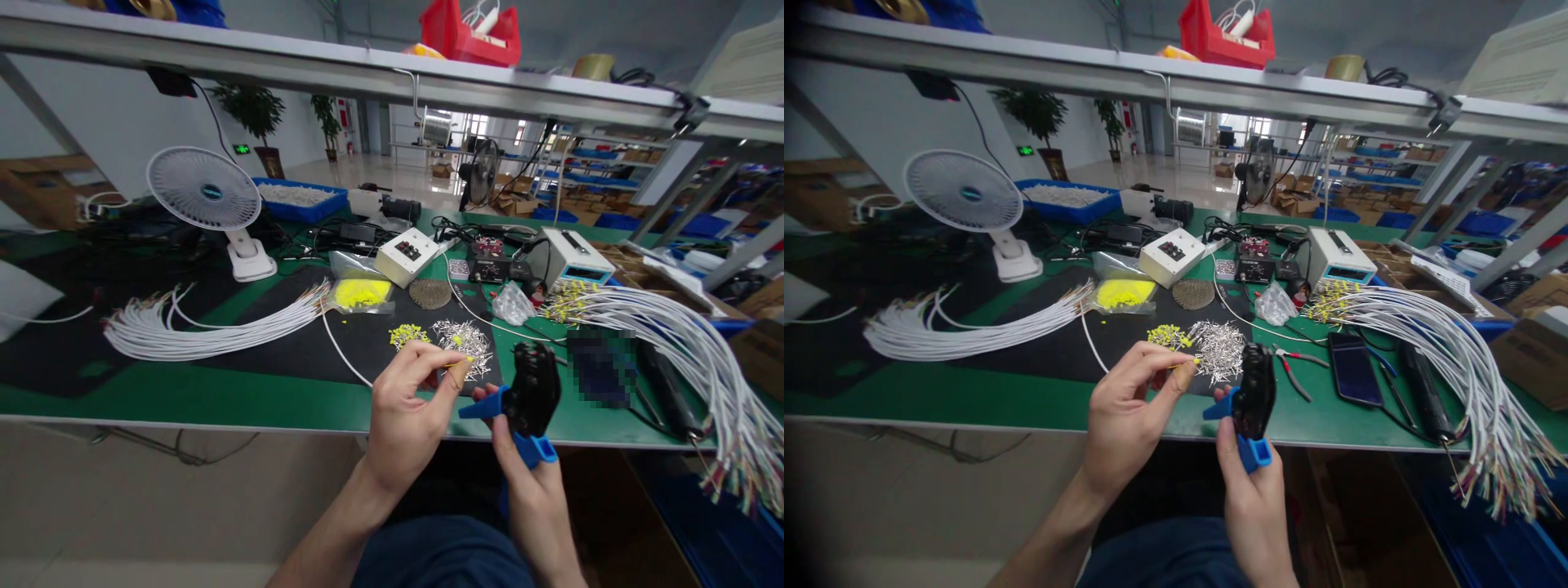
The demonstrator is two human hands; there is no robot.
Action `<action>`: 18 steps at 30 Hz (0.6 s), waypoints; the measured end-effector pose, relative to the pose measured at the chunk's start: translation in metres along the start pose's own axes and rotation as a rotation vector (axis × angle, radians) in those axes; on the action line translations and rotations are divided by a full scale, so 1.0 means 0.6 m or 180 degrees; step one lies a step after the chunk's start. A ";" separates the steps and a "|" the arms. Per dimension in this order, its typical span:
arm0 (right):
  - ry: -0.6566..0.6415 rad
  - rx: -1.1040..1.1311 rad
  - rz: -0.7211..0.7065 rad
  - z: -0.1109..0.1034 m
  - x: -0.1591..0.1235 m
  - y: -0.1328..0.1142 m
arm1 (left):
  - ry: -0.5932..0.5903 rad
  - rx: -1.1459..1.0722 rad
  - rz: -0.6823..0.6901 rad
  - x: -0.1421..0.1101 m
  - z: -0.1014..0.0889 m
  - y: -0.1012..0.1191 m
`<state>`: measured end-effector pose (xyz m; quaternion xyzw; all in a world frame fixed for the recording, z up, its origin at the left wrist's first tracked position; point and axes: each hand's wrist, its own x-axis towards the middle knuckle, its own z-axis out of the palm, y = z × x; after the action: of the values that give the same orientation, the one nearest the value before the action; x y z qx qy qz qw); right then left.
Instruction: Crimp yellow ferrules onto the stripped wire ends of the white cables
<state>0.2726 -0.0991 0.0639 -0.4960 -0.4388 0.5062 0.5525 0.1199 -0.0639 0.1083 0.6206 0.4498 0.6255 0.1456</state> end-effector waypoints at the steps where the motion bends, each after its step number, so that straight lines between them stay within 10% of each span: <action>1: 0.0123 0.0200 0.0085 -0.004 -0.001 -0.002 | -0.0081 0.0010 -0.0038 -0.001 0.003 -0.008; 11: 0.0729 0.1093 0.0284 -0.059 0.004 -0.008 | -0.1429 0.0496 -0.0152 -0.057 0.080 -0.132; 18: 0.0868 0.0990 0.0179 -0.071 0.011 0.005 | -0.1846 0.0826 0.0153 -0.064 0.063 -0.125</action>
<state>0.3152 -0.0969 0.0553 -0.4807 -0.2625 0.5112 0.6623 0.1334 -0.0367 0.0211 0.7969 0.4509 0.3632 0.1726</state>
